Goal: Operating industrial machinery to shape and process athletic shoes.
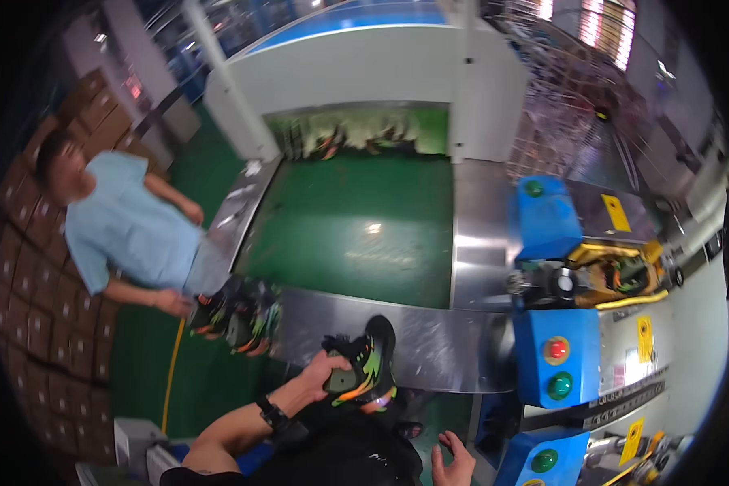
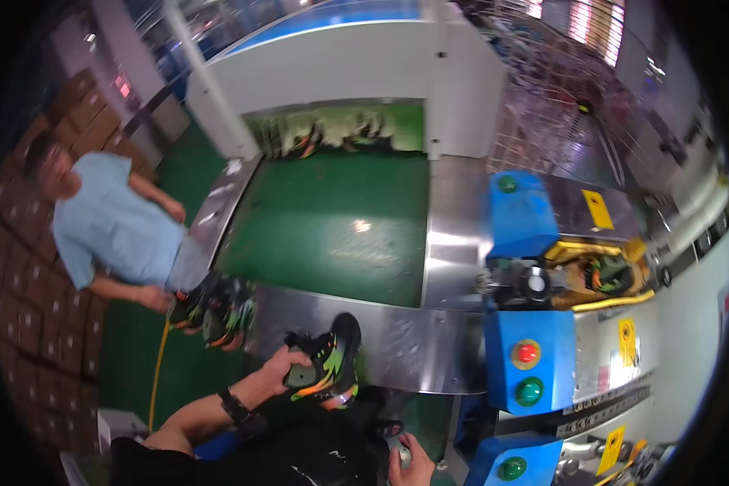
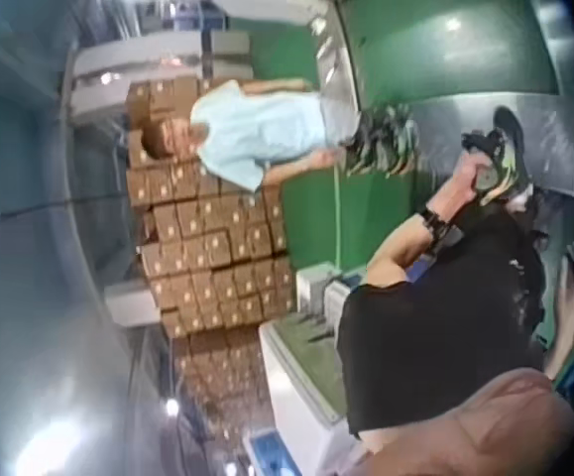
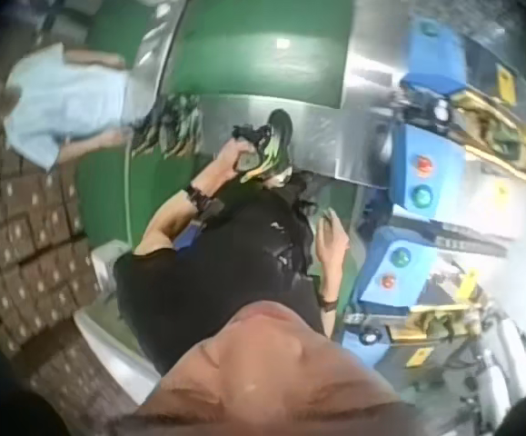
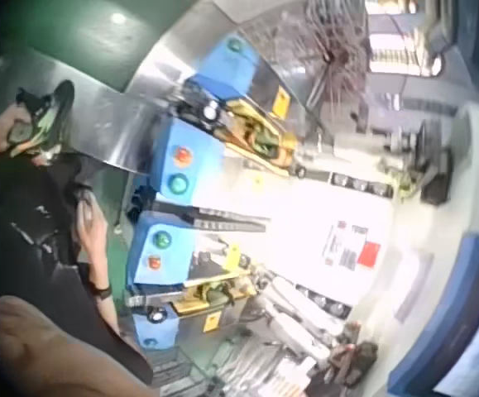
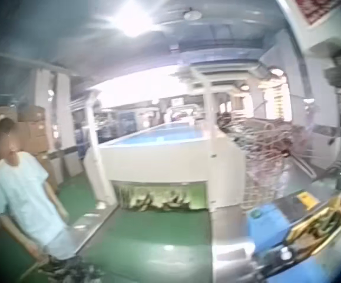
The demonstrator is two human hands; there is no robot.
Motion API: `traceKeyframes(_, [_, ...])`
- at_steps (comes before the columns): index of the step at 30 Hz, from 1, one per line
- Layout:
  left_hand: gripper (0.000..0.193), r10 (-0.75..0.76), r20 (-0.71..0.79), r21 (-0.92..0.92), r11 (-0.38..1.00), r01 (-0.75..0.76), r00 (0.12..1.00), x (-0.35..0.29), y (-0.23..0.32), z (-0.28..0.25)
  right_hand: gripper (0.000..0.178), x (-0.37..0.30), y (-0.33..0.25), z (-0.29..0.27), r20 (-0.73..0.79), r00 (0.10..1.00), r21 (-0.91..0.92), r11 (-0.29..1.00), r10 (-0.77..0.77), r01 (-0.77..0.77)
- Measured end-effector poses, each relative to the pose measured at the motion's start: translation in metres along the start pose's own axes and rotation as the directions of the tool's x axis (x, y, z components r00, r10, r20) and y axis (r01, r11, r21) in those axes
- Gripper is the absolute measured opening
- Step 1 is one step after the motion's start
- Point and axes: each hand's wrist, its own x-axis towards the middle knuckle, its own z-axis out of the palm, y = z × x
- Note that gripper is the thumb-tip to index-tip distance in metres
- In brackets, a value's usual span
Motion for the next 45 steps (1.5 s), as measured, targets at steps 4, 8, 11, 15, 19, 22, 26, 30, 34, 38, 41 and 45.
traceKeyframes(4, [0.057, 0.337, -0.264, 0.415, 0.886, -0.209, 0.904, 0.003, -0.009, -0.055, 0.035, 0.009, -0.013, 0.019, 0.124, 0.986, -0.053, 0.992, -0.108, 0.115])
traceKeyframes(8, [0.084, 0.487, -0.173, 0.745, 0.634, -0.210, 0.856, 0.031, 0.000, -0.103, 0.056, 0.047, -0.053, 0.054, 0.179, 0.980, 0.279, 0.951, 0.084, -0.133])
traceKeyframes(11, [0.093, 0.433, -0.184, 0.731, 0.660, -0.172, 0.882, 0.044, -0.005, -0.128, 0.065, 0.083, -0.116, 0.121, 0.117, 0.987, 0.420, 0.906, -0.109, 0.051])
traceKeyframes(15, [0.099, 0.604, -0.068, 0.698, 0.598, -0.395, 0.794, 0.054, -0.035, -0.147, 0.082, 0.126, -0.206, 0.292, 0.489, 0.831, 0.472, 0.881, -0.267, 0.005])
traceKeyframes(19, [0.104, 0.598, -0.100, 0.681, 0.624, -0.383, 0.795, 0.063, -0.050, -0.146, 0.098, 0.120, -0.236, 0.475, 0.697, 0.714, -0.072, 0.997, 0.062, -0.017])
traceKeyframes(22, [0.100, 0.577, -0.092, 0.678, 0.634, -0.373, 0.812, 0.064, -0.044, -0.147, 0.095, 0.113, -0.236, 0.539, 0.523, 0.849, -0.172, 0.985, 0.074, 0.020])
traceKeyframes(26, [0.099, 0.492, 0.023, 0.712, 0.603, -0.360, 0.870, 0.064, -0.049, -0.158, 0.088, 0.144, -0.243, 0.509, 0.577, 0.794, -0.120, 0.982, 0.190, -0.148])
traceKeyframes(30, [0.075, 0.567, 0.221, 0.717, 0.458, -0.526, 0.794, 0.080, -0.061, -0.171, 0.055, 0.202, -0.256, 0.456, 0.681, 0.710, 0.169, 0.906, 0.177, -0.388])
traceKeyframes(34, [0.079, 0.206, 0.297, 0.786, 0.502, -0.361, 0.932, 0.062, -0.036, -0.188, 0.055, 0.210, -0.250, 0.424, 0.656, 0.754, 0.289, 0.909, 0.041, -0.301])
traceKeyframes(38, [0.057, 0.297, 0.129, 0.810, 0.519, -0.274, 0.946, -0.022, 0.040, -0.238, 0.053, 0.197, -0.231, 0.382, 0.634, 0.773, 0.406, 0.862, -0.025, -0.305])
traceKeyframes(41, [0.054, 0.852, -0.135, 0.965, 0.229, -0.128, 0.507, -0.080, 0.099, -0.294, 0.050, 0.189, -0.220, 0.361, 0.660, 0.746, 0.485, 0.710, 0.086, -0.511])
traceKeyframes(45, [0.070, 0.846, -0.297, 0.954, 0.243, 0.176, 0.442, -0.059, 0.164, -0.366, 0.063, 0.169, -0.208, 0.387, 0.464, 0.885, 0.218, 0.964, 0.037, -0.155])
